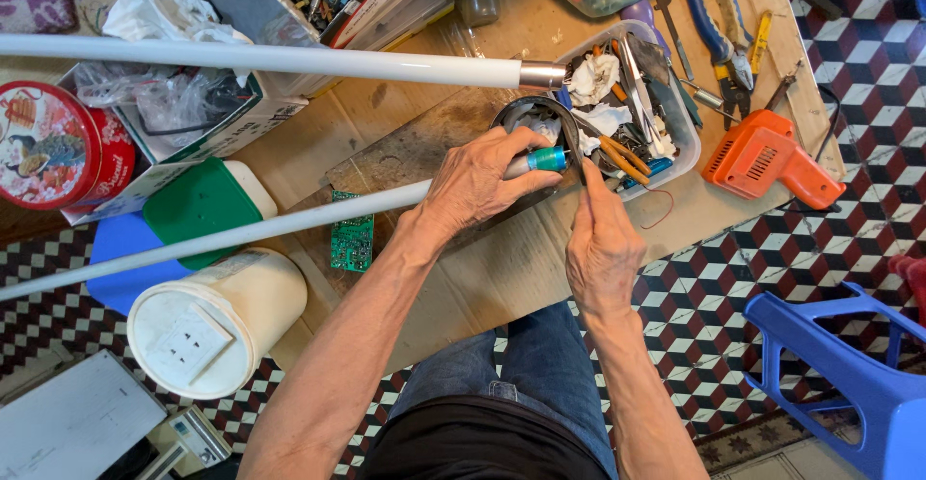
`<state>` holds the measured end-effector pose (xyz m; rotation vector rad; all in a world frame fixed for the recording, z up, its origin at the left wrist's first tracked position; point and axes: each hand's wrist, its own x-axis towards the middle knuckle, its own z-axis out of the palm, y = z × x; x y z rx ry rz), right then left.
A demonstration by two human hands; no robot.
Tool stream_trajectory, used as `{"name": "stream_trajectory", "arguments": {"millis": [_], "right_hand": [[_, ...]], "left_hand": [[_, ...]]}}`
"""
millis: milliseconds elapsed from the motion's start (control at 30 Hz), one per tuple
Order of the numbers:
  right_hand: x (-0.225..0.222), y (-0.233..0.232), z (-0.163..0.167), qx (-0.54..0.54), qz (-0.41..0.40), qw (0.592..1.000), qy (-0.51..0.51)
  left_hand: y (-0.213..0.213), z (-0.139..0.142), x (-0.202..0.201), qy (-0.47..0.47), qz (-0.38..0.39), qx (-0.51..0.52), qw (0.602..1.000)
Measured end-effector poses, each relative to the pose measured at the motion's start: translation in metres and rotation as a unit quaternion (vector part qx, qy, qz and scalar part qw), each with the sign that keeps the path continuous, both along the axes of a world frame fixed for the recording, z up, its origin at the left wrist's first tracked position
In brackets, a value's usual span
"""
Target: The person works at a cluttered workbench on a long white tube lamp. They hold the tube steady while filing and pressing a teal end cap onto its end, adjust the cap by hand, carry the tube to a corner to test its fit near a fan, then return to the bench and use scissors and pliers on the lamp parts.
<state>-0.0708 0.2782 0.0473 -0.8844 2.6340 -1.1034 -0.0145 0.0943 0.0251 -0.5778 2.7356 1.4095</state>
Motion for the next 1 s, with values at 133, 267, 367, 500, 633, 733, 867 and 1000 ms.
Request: {"name": "stream_trajectory", "arguments": {"millis": [133, 267, 367, 500, 633, 733, 867, 1000], "right_hand": [[0.015, 0.014, 0.021, 0.011, -0.039, 0.999, -0.022], [0.022, 0.013, 0.020, 0.039, -0.055, 0.997, -0.037], [0.010, 0.003, 0.006, 0.017, 0.009, 0.999, 0.047], [-0.009, -0.006, -0.006, 0.031, 0.006, 0.998, 0.054], [0.000, 0.006, 0.003, 0.037, -0.038, 0.998, -0.021], [0.014, 0.013, 0.006, 0.039, -0.019, 0.999, -0.011], [0.005, -0.001, -0.010, 0.026, 0.010, 1.000, 0.011], [-0.006, -0.006, -0.015, -0.008, 0.004, 1.000, 0.005]], "left_hand": [[0.000, 0.001, -0.001, 0.002, -0.005, 0.012, 1.000], [0.000, 0.001, 0.000, 0.007, -0.004, 0.002, 1.000], [0.000, 0.000, 0.001, 0.009, 0.001, 0.004, 1.000], [-0.001, 0.000, -0.001, 0.008, 0.000, 0.028, 1.000], [-0.003, 0.000, -0.003, 0.003, 0.002, 0.025, 1.000], [-0.002, -0.001, -0.003, 0.013, -0.005, 0.030, 0.999], [-0.006, -0.001, -0.002, 0.002, -0.007, 0.030, 1.000], [-0.007, 0.002, -0.004, 0.015, -0.011, 0.038, 0.999]]}}
